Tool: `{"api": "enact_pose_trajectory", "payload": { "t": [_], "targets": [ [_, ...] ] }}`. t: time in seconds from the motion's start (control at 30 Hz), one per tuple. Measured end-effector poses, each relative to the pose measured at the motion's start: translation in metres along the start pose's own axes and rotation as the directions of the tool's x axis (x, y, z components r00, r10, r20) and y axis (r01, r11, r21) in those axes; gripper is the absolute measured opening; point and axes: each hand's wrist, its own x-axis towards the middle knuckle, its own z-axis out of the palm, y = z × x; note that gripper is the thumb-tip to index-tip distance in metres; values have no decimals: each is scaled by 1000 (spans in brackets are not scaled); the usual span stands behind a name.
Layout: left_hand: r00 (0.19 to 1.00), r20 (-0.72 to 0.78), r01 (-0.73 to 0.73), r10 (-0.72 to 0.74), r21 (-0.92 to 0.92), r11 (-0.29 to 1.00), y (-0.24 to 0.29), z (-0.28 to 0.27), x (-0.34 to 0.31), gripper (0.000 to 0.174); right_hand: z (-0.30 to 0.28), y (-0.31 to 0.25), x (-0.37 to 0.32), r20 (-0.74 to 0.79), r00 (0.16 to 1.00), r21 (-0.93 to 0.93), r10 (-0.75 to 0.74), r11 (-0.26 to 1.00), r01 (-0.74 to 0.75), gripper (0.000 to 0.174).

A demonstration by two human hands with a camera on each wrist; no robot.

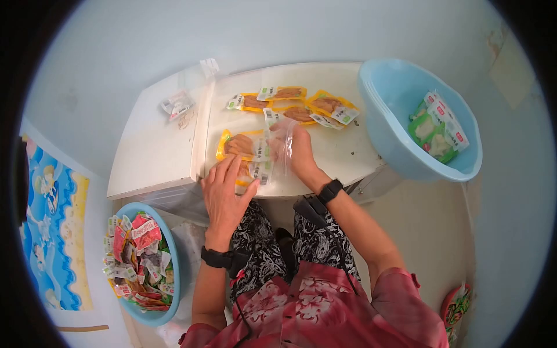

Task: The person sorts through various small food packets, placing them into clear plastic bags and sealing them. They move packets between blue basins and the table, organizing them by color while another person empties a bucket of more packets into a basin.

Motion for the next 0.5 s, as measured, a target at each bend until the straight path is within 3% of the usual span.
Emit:
{"api": "enact_pose_trajectory", "payload": {
  "t": [0.2, 0.27, 0.37, 0.47, 0.5],
  "targets": [
    [976, 218, -44, 10, 150, 988, 3, -17, 14, 73, 8, 12, 9, 9, 999, 64, -48, 997, 47, 21],
    [973, 210, -126, 95, 139, 982, 6, -19, 21, 74, 2, 18, 6, 32, 999, 64, -16, 998, 14, 17],
    [971, 180, -174, 158, 78, 982, 5, -7, 24, 75, -10, 8, -9, -6, 990, -176, -140, 975, 137, 12],
    [967, 203, -163, 152, 40, 986, 0, 9, 17, 74, -22, -21, -30, -126, 992, -24, -12, 1000, 9, 7],
    [964, 220, -159, 147, 35, 987, -2, 12, 17, 74, -32, -20, -29, -173, 980, -137, -98, 988, 75, 10]
  ]
}}
